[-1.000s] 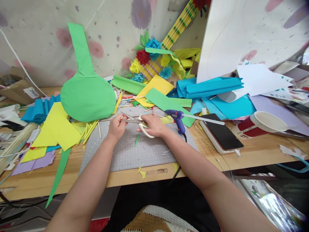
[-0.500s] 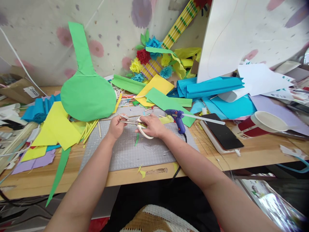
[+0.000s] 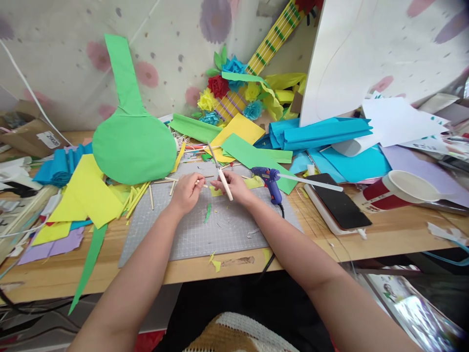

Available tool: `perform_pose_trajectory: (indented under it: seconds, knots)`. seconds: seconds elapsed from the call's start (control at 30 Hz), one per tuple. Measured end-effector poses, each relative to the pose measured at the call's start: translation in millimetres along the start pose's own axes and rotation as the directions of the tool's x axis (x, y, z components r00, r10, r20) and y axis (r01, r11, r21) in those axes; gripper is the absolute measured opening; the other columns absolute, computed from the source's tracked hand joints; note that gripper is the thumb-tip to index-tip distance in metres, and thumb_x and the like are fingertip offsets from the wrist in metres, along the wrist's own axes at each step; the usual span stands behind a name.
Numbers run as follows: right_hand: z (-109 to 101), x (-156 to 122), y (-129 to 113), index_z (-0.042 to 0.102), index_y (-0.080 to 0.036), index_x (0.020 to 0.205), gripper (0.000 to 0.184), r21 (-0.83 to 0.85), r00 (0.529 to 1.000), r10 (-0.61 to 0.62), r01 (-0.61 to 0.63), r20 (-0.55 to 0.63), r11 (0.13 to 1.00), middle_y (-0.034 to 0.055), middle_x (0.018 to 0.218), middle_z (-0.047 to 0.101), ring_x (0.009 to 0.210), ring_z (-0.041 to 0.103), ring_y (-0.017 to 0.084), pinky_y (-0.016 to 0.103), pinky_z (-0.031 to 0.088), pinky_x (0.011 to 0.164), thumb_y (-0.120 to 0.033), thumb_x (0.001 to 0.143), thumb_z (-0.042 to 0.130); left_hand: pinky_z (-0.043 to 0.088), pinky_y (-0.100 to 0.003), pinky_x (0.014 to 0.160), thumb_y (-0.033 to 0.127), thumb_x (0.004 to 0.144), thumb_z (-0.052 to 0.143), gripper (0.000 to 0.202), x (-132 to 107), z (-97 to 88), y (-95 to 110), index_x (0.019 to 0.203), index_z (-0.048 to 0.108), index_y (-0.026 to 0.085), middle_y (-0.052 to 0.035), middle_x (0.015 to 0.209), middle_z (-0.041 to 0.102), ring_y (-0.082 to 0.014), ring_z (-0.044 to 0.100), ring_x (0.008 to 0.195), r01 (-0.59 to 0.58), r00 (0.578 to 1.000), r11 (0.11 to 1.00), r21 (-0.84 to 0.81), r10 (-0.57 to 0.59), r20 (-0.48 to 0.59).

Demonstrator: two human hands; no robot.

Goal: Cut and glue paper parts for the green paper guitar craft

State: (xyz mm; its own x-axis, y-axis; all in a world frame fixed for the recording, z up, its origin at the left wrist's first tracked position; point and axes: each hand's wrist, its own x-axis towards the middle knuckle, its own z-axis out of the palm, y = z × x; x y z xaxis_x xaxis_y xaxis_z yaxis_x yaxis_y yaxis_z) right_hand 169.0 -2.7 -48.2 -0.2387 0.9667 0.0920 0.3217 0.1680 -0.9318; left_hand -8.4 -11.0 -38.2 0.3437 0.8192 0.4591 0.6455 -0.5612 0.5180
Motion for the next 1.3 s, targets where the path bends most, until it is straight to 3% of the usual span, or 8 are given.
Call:
perform_pose_trajectory:
  seconds: [0.1, 0.23, 0.37, 0.47, 0.6, 0.73, 0.87, 1.3]
  knots:
    - [-0.9, 1.4, -1.6, 0.045, -0.018, 0.069, 0.040, 0.235, 0.990, 0.024, -0.056, 0.136, 0.970, -0.0046, 0.053, 0.050, 0.047, 0.044, 0.008, 0.022, 0.034, 0.046, -0.051, 0.059, 0.066, 0.032, -0.032, 0.070, 0.028, 0.086, 0.035, 0.021, 1.5, 8.7, 1.2, 0.082, 0.054, 0.019, -0.0055, 0.075, 0.059, -0.0190, 0.050, 0.072, -0.101, 0.993, 0.993, 0.067, 0.096, 0.072]
    - [-3.3, 2.4, -3.4, 0.046, -0.017, 0.066, 0.041, 0.298, 0.974, 0.044, -0.111, 0.224, 0.948, -0.0062, 0.052, 0.049, 0.047, 0.044, 0.007, 0.021, 0.035, 0.046, -0.040, 0.049, 0.075, 0.032, -0.034, 0.075, 0.026, 0.086, 0.035, 0.023, 3.3, 15.6, 4.0, 0.083, 0.057, 0.019, -0.0063, 0.074, 0.058, -0.0201, 0.049, 0.074, -0.131, 0.986, 0.990, 0.050, 0.125, 0.107]
    - [-6.3, 5.4, -0.6, 0.045, -0.017, 0.066, 0.038, 0.283, 0.985, 0.132, -0.158, 0.109, 0.946, -0.0062, 0.052, 0.050, 0.047, 0.046, 0.007, 0.021, 0.036, 0.046, -0.031, 0.048, 0.075, 0.032, -0.036, 0.085, 0.032, 0.085, 0.040, 0.024, 5.5, 10.6, 8.4, 0.083, 0.060, 0.020, -0.0083, 0.091, 0.056, -0.0211, 0.048, 0.093, -0.073, 0.985, 0.995, -0.069, 0.061, -0.160]
    - [-7.8, 7.4, 0.8, 0.045, -0.017, 0.069, 0.034, 0.326, 0.981, 0.196, -0.184, -0.005, 0.927, -0.0035, 0.058, 0.056, 0.051, 0.052, 0.008, 0.022, 0.039, 0.050, -0.028, 0.051, 0.073, 0.039, -0.029, 0.070, 0.040, 0.086, 0.040, 0.026, 6.8, 8.3, 6.0, 0.081, 0.056, 0.020, -0.0034, 0.073, 0.050, -0.0154, 0.050, 0.074, 0.071, 0.921, 0.917, -0.392, -0.211, -0.326]
    - [-7.0, 7.1, -2.6, 0.044, -0.017, 0.070, 0.035, 0.409, 0.981, 0.191, -0.158, -0.040, 0.899, -0.0025, 0.065, 0.058, 0.059, 0.058, 0.010, 0.023, 0.042, 0.055, -0.025, 0.051, 0.072, 0.030, -0.020, 0.043, 0.037, 0.082, 0.049, 0.017, 7.7, 15.6, 2.5, 0.080, 0.049, 0.020, 0.0074, 0.051, 0.031, -0.0063, 0.030, 0.040, 0.314, 0.845, 0.418, -0.853, -0.532, 0.051]
    - [-3.4, 5.5, -3.6, 0.043, -0.018, 0.070, 0.041, 0.411, 0.987, 0.160, -0.147, 0.003, 0.900, -0.0062, 0.061, 0.053, 0.056, 0.057, 0.010, 0.023, 0.043, 0.055, -0.025, 0.046, 0.075, 0.043, -0.019, 0.059, 0.023, 0.083, 0.048, 0.010, 9.2, 24.8, 11.4, 0.081, 0.054, 0.015, 0.0016, 0.065, 0.053, -0.0049, 0.051, 0.055, 0.377, 0.770, 0.088, -0.922, -0.582, 0.259]
    - [-2.2, 4.6, 0.7, 0.042, -0.018, 0.070, 0.040, 0.372, 0.995, 0.090, -0.103, 0.052, 0.923, -0.0070, 0.059, 0.051, 0.053, 0.055, 0.010, 0.024, 0.043, 0.053, -0.029, 0.049, 0.074, 0.047, -0.026, 0.078, 0.017, 0.084, 0.045, 0.014, 10.2, 25.6, 19.8, 0.084, 0.059, 0.013, -0.0066, 0.089, 0.065, -0.0108, 0.062, 0.079, 0.429, 0.751, -0.006, -0.903, -0.553, 0.360]
    - [1.7, 6.0, 8.2, 0.050, -0.018, 0.074, 0.039, 0.300, 0.992, 0.050, -0.083, 0.118, 0.950, -0.0016, 0.066, 0.058, 0.060, 0.055, 0.012, 0.027, 0.049, 0.056, -0.034, 0.050, 0.076, 0.050, -0.027, 0.072, 0.014, 0.080, 0.051, 0.009, 8.7, 30.8, 16.5, 0.083, 0.060, 0.013, -0.0060, 0.084, 0.069, -0.0122, 0.065, 0.074, 0.472, 0.732, 0.004, -0.881, -0.558, 0.390]
